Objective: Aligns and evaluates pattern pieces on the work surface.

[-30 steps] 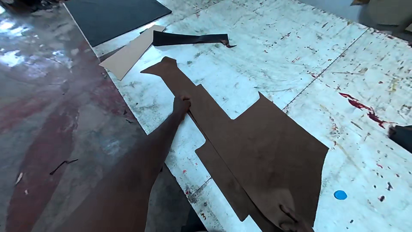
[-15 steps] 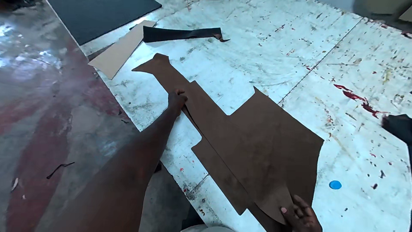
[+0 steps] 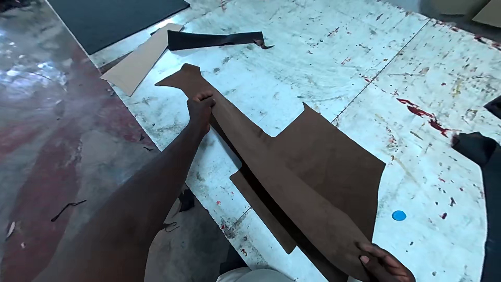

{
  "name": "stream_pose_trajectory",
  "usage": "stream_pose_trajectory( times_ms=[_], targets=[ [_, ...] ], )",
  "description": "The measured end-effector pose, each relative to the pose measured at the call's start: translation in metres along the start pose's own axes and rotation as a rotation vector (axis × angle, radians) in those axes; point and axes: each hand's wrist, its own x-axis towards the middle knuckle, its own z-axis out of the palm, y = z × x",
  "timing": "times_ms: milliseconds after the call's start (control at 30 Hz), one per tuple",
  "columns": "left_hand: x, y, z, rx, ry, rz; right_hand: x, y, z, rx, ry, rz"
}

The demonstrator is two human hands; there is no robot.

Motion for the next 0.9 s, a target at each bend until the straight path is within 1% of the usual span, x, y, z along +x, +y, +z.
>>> stream_pose_trajectory(
  times_ms=[67, 133, 267, 333, 467, 633, 733, 800, 833, 900],
  targets=[
    [-0.005, 0.004, -0.007, 0.011, -0.002, -0.022, -0.006, -0.001, -0.002, -0.006, -0.012, 0.040],
    [-0.010, 0.005, -0.014, 0.041, -0.024, -0.070, -0.011, 0.004, -0.003, -0.026, 0.018, 0.066],
    [-0.021, 0.013, -0.021, 0.093, -0.062, -0.153, -0.016, 0.011, -0.004, -0.017, 0.045, 0.024],
    [-0.024, 0.019, -0.021, 0.099, -0.089, -0.150, -0.018, 0.007, -0.003, -0.036, 0.056, -0.008],
    [-0.036, 0.043, -0.019, 0.114, -0.151, -0.091, -0.022, 0.002, -0.006, -0.080, 0.086, -0.066],
    [-0.060, 0.074, -0.015, 0.221, -0.219, -0.092, -0.027, -0.008, -0.014, -0.003, 0.124, -0.143],
    [-0.078, 0.078, -0.008, 0.330, -0.323, -0.076, -0.030, -0.028, -0.025, 0.090, 0.110, -0.270],
    [-0.097, 0.075, 0.000, 0.412, -0.427, -0.064, -0.035, -0.055, -0.031, 0.122, 0.111, -0.369],
    [-0.110, 0.072, 0.006, 0.459, -0.490, -0.048, -0.038, -0.071, -0.035, 0.135, 0.110, -0.426],
    [-0.139, 0.063, 0.017, 0.623, -0.714, 0.022, -0.043, -0.107, -0.039, 0.173, 0.086, -0.553]
  ],
)
